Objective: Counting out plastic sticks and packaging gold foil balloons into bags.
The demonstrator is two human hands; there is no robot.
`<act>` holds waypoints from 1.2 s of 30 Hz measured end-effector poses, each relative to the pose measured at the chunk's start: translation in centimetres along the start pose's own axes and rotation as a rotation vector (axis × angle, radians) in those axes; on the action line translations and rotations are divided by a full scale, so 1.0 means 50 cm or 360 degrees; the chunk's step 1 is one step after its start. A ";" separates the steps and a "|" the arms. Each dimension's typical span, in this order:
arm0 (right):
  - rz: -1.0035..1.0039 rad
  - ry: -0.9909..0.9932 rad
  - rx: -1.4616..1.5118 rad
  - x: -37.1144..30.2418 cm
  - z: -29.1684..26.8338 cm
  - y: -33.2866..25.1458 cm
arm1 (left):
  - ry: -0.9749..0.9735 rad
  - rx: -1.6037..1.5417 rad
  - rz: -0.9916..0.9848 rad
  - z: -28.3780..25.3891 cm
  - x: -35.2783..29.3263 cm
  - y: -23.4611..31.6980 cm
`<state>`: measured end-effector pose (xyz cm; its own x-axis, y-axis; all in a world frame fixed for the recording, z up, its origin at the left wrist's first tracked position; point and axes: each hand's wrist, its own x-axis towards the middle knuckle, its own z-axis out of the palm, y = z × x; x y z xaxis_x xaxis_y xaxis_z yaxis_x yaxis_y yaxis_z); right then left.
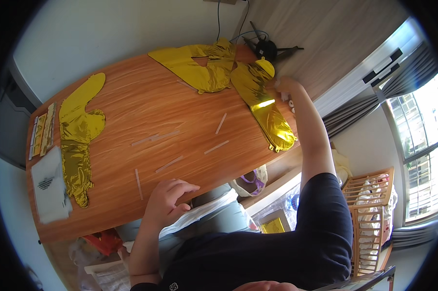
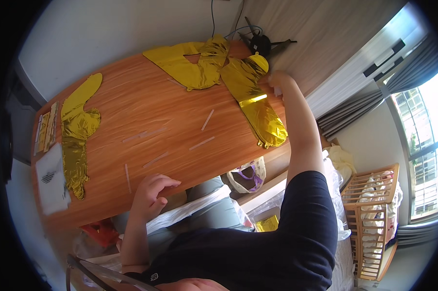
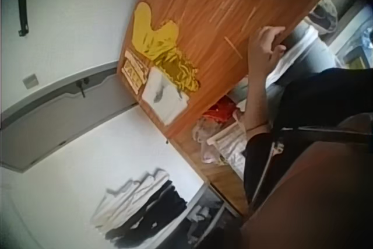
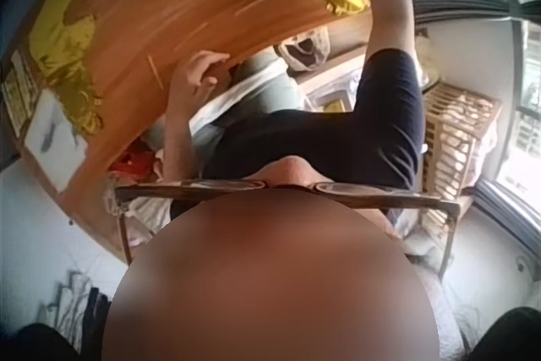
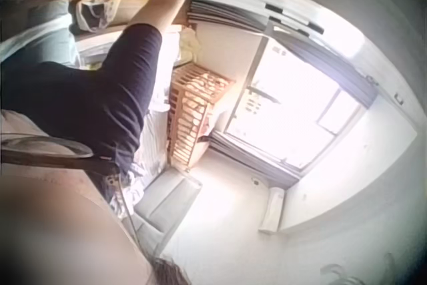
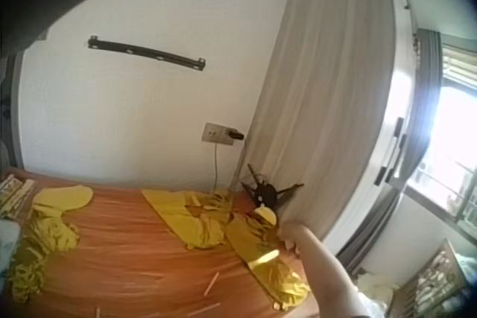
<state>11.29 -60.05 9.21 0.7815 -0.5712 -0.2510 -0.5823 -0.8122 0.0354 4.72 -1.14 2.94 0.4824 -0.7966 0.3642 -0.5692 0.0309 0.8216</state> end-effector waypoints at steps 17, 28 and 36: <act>-0.0012 0.0029 0.0183 -0.007 0.011 0.013 | 0.0003 -0.0010 -0.0030 0.005 -0.002 -0.003; -0.0169 0.0322 0.0501 0.006 0.064 0.065 | -0.0009 -0.0025 -0.0027 0.008 0.005 0.001; -0.0417 0.0455 0.0224 -0.020 0.041 0.030 | 0.0025 -0.0040 -0.0049 0.006 0.003 0.008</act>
<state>9.19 -60.43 7.56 0.9265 -0.3735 0.0458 -0.3651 -0.9216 -0.1316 4.37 -1.44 3.18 0.5099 -0.7879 0.3453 -0.5372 0.0219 0.8432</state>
